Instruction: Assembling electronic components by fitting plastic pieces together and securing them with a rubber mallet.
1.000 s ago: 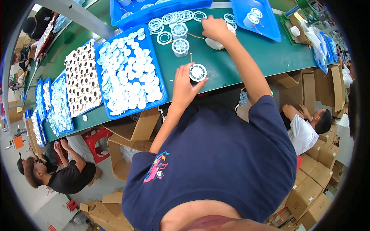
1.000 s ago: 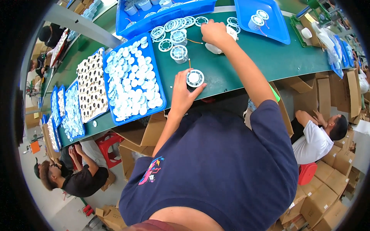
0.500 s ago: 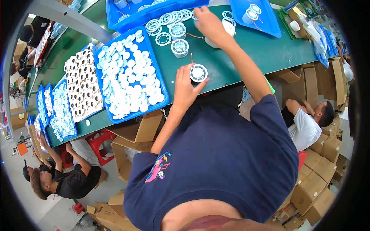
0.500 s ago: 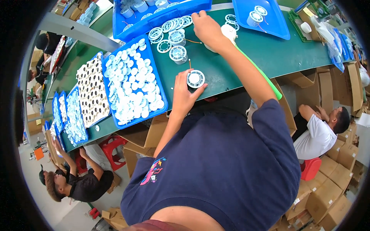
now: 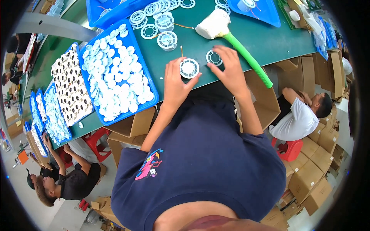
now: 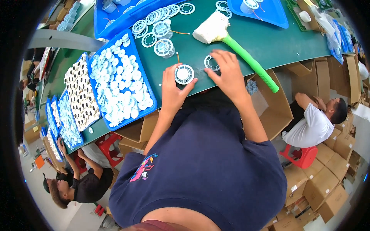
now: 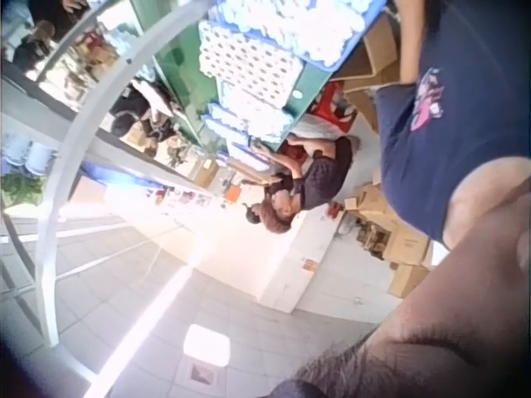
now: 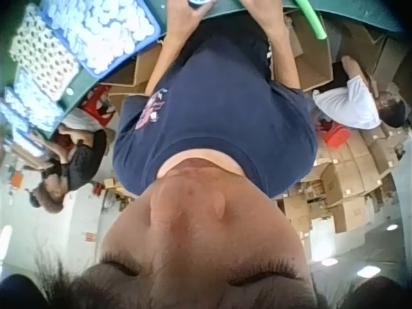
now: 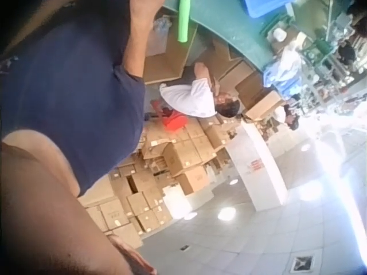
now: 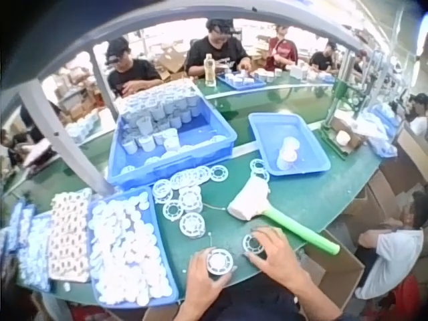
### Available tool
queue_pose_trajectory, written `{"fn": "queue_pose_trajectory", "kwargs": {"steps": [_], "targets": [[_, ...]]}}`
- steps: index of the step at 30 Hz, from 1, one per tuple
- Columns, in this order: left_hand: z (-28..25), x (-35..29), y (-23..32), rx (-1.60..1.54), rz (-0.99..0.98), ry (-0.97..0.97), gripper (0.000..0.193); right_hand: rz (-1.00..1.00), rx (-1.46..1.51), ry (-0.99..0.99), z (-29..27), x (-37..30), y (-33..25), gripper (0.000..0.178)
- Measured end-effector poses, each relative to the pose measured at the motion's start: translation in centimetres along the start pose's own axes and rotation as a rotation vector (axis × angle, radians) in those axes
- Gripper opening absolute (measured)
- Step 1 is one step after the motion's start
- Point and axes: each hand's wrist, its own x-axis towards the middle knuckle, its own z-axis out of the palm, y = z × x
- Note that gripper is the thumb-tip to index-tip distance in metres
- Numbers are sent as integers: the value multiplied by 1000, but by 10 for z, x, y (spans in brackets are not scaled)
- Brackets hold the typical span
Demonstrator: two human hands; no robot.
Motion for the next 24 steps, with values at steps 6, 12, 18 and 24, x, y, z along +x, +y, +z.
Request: {"fn": "queue_pose_trajectory", "kwargs": {"steps": [6,12,18,24], "targets": [[-1,-1,1,6,-30,-8,60,29,24,74,8,-9,10,50],[1,-2,-3,-9,-6,15,63,27,285,49,-5,8,-37,59],[4,-3,-9,-30,27,36,64,-175,324,-10,16,6,-74,61],[5,-2,-6,-49,-15,25,49,-123,235,-4,24,5,-72,57]]}}
